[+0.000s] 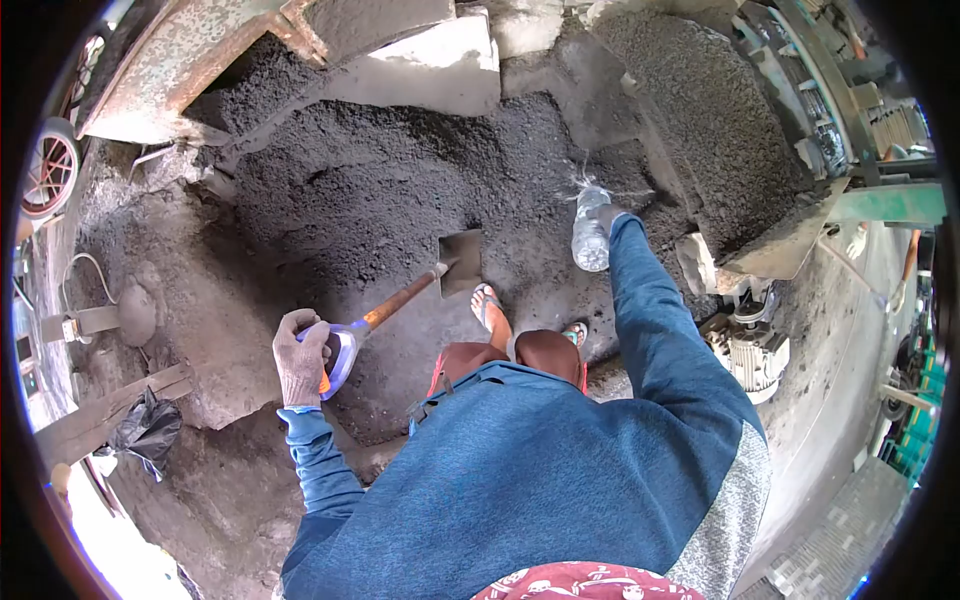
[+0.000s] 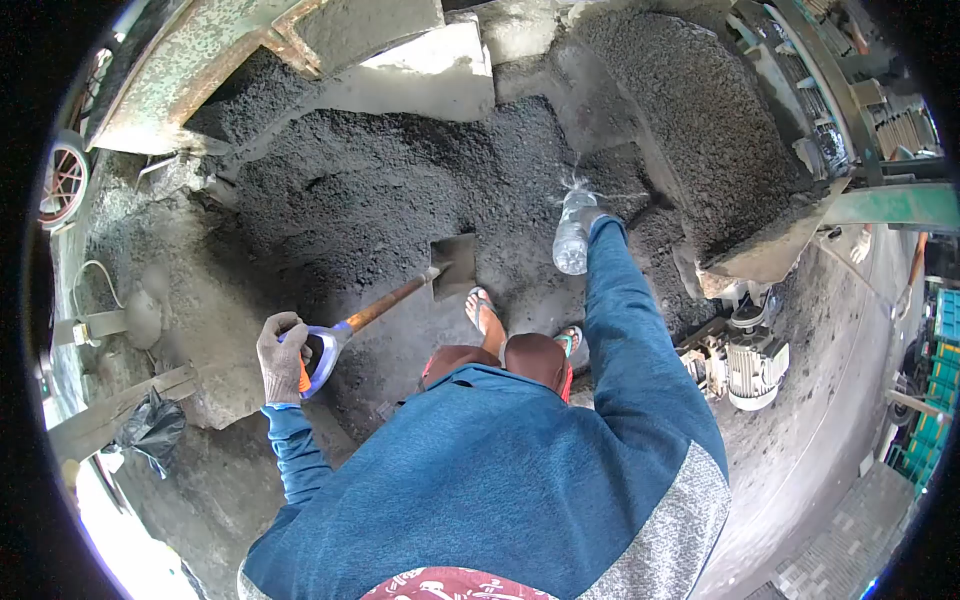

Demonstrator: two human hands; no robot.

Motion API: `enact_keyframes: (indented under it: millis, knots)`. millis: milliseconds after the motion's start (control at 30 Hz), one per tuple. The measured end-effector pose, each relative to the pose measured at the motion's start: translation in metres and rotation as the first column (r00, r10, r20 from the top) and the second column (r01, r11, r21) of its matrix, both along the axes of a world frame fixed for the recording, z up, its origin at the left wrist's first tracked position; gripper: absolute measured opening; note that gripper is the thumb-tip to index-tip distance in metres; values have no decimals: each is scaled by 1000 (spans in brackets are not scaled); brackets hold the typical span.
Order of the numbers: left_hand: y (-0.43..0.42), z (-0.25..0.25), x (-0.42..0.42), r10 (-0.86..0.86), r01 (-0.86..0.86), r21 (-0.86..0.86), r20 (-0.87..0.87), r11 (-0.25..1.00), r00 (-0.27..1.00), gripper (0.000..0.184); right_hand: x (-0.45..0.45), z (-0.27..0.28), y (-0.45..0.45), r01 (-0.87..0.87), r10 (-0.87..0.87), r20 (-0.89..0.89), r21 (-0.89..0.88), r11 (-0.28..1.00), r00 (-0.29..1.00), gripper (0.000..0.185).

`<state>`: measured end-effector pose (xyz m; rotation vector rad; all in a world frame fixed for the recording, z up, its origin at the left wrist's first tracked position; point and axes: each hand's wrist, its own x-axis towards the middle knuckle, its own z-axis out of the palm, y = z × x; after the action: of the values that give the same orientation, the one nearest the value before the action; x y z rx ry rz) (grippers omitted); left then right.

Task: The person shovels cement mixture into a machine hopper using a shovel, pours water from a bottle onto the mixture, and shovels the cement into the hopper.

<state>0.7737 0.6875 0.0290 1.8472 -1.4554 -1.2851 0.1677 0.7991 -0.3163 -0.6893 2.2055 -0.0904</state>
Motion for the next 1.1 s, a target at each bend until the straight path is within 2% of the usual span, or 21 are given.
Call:
enact_keyframes:
  millis: [100,200,300,333,433,533,567,600,700,800,867,933,1000,1033,1067,1100]
  knots:
    - [-10,-4,3,4,-3,-35,26,999,1000,23,-2,17,-7,40,-40,11,-66,997,999,52]
    - [-20,-5,0,-5,8,-49,52,999,999,24,16,67,-37,213,-212,22,-67,975,977,56]
    - [-26,-1,-6,-25,29,-54,82,998,996,24,-5,52,-71,22,-29,-72,-102,995,997,61]
    - [-28,-1,-7,-36,41,-59,81,997,996,25,10,82,-76,248,-246,34,-156,956,969,59]
    - [-30,0,-11,-46,51,-58,79,997,996,25,0,93,-97,81,-93,-71,-153,985,993,57]
    - [-28,-4,-9,-56,63,-70,101,996,993,25,-7,94,-98,137,-123,86,-178,974,989,57]
    - [-26,-3,-8,-46,54,-79,100,995,994,25,0,109,-97,157,-133,140,-182,971,981,57]
    - [-24,-3,-8,-40,48,-88,98,995,994,25,3,127,-92,84,-82,27,-114,990,996,58]
    - [-19,1,-8,-12,20,-73,110,997,994,24,-4,173,-63,-39,37,-103,-15,999,994,59]
    - [-15,-2,-4,4,4,-78,104,997,995,23,-16,183,-31,-106,121,-204,83,991,971,59]
    - [-18,-4,1,-3,13,-80,123,997,992,23,-34,150,-1,23,-13,-223,40,999,975,58]
    - [-26,-11,3,-17,26,-80,113,996,993,23,-50,100,33,323,-345,-175,-143,936,922,58]
    - [-36,-7,-7,-44,55,-76,140,996,989,22,-56,80,60,584,-624,-22,-326,743,781,59]
    - [-42,-6,-13,-58,70,-75,154,995,986,22,-54,80,68,717,-727,129,-350,603,674,60]
    - [-49,-9,-16,-84,98,-80,164,992,983,22,-52,80,69,745,-785,112,-420,519,610,63]
    - [-55,-8,-21,-109,126,-91,176,988,978,22,-55,79,70,774,-792,146,-376,510,593,63]
